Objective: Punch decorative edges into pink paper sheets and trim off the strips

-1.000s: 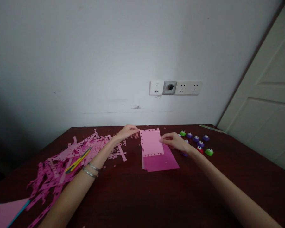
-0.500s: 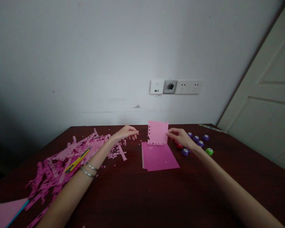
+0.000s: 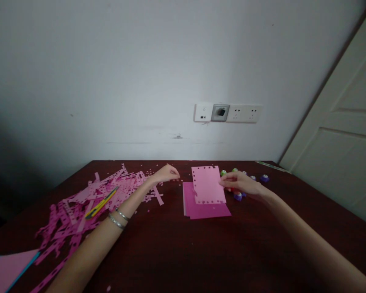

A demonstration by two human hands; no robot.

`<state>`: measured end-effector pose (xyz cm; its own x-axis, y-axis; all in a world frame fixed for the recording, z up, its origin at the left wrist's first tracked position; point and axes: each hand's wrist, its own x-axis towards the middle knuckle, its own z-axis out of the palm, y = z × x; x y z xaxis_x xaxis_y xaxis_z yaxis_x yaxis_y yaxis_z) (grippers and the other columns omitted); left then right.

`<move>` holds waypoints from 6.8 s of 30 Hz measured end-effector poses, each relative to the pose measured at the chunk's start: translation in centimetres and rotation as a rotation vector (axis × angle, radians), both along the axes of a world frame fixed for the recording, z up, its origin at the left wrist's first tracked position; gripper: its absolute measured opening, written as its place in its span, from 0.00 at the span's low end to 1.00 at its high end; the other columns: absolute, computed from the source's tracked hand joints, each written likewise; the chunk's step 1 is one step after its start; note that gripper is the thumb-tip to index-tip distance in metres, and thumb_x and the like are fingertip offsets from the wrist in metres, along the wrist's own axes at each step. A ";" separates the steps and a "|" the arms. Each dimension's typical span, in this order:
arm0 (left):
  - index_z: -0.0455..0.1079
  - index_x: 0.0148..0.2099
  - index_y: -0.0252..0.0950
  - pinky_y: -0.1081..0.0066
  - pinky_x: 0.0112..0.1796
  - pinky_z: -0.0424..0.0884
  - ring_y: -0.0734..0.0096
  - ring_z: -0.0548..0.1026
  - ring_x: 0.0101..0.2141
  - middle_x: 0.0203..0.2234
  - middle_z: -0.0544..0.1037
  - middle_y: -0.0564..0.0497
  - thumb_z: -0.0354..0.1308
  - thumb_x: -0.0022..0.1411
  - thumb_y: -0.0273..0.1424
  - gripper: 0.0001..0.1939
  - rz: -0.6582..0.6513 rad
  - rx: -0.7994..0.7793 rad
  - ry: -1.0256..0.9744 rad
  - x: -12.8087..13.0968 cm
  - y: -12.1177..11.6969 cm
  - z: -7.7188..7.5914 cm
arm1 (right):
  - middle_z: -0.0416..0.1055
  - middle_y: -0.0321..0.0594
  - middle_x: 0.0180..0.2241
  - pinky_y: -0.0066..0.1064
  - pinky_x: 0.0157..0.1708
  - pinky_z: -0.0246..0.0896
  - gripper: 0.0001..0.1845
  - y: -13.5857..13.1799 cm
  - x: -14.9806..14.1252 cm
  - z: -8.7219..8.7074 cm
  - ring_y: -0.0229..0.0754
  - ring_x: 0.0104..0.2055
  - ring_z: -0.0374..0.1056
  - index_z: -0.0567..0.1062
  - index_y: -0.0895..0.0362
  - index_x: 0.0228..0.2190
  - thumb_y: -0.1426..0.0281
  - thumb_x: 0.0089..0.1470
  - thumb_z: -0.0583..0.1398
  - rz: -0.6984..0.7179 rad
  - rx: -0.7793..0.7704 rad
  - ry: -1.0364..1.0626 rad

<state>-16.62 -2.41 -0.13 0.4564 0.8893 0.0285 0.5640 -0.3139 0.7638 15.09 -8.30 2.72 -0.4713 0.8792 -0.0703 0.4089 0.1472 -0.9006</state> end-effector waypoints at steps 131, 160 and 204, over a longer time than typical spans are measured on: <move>0.70 0.42 0.30 0.66 0.40 0.67 0.67 0.73 0.36 0.37 0.77 0.44 0.64 0.45 0.31 0.20 0.233 0.044 -0.766 7.2 -2.3 -4.2 | 0.72 0.42 0.41 0.39 0.45 0.63 0.18 3.0 -4.9 -9.1 0.45 0.43 0.69 0.67 0.55 0.37 0.63 0.43 0.62 -0.370 0.315 0.568; 0.66 0.43 0.30 0.65 0.38 0.66 0.55 0.72 0.38 0.36 0.74 0.40 0.55 0.40 0.21 0.22 0.228 0.043 -0.096 7.1 -3.8 -4.0 | 0.73 0.43 0.29 0.28 0.31 0.61 0.24 1.9 -3.7 -8.0 0.42 0.30 0.68 0.70 0.65 0.44 0.77 0.41 0.58 -0.379 0.372 -0.305; 0.67 0.34 0.35 0.72 0.31 0.63 0.74 0.66 0.26 0.23 0.68 0.54 0.50 0.48 0.22 0.10 0.317 0.367 -0.379 9.2 -2.1 1.6 | 0.69 0.37 0.26 0.24 0.22 0.58 0.15 2.6 -3.4 -3.7 0.34 0.24 0.63 0.72 0.60 0.33 0.67 0.40 0.64 0.017 0.273 -0.292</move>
<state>-7.47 -4.48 1.49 0.0694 0.8817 0.4666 0.3832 -0.4554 0.8036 11.73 -5.70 -0.93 -0.4808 0.8763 0.0311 0.6376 0.3738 -0.6736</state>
